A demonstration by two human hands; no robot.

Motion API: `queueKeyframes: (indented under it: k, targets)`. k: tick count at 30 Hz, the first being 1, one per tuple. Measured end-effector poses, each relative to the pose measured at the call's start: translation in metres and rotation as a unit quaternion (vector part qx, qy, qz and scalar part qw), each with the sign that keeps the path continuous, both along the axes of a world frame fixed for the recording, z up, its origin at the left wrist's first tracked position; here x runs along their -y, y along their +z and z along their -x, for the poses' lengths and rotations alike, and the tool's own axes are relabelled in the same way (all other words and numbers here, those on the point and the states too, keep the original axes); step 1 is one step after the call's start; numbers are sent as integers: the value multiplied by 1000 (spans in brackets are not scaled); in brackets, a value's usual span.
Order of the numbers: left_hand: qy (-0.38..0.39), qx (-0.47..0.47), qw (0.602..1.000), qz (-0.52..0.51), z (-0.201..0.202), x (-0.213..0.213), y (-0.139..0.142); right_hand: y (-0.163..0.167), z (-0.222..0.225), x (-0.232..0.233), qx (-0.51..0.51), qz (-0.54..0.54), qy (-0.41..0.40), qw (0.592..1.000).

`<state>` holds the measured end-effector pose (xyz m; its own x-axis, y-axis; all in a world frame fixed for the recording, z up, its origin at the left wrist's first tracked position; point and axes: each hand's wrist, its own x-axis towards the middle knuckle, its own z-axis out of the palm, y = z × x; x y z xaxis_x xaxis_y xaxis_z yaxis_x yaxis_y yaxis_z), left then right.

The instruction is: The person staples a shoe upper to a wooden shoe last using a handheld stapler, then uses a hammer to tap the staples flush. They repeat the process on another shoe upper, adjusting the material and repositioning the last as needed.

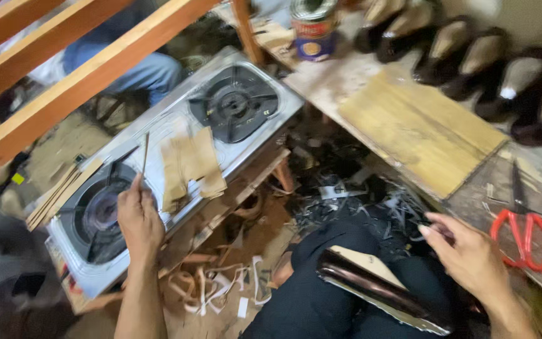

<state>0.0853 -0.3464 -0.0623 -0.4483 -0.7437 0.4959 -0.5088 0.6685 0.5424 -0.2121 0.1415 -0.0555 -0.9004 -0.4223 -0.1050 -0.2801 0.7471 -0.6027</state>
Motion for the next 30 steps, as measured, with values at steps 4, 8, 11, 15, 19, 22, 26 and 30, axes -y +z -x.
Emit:
queueKeyframes:
  k: [4,8,11,15,19,22,26,30]
  targets:
    - [152,178,962,143,-76,8,2,-16,-3,7,-16,35,49,998]
    - [209,139,951,-180,-111,2,23,-12,-16,20,-12,65,72,995]
    - [-52,48,935,-347,-89,-15,37,9,-38,38,51,49,53,996]
    - [-254,194,809,-494,-26,-92,39,42,-78,68,48,58,179,981]
    - [-499,175,734,-426,26,-166,43,56,-106,73,134,91,235,958]
    - [-548,137,730,-385,41,-188,45,51,-109,51,84,83,237,964]
    - [-518,23,837,-173,48,-194,26,35,-101,-7,7,147,104,984]
    - [-594,88,770,-216,73,-219,-14,9,-101,-64,72,80,-127,986]
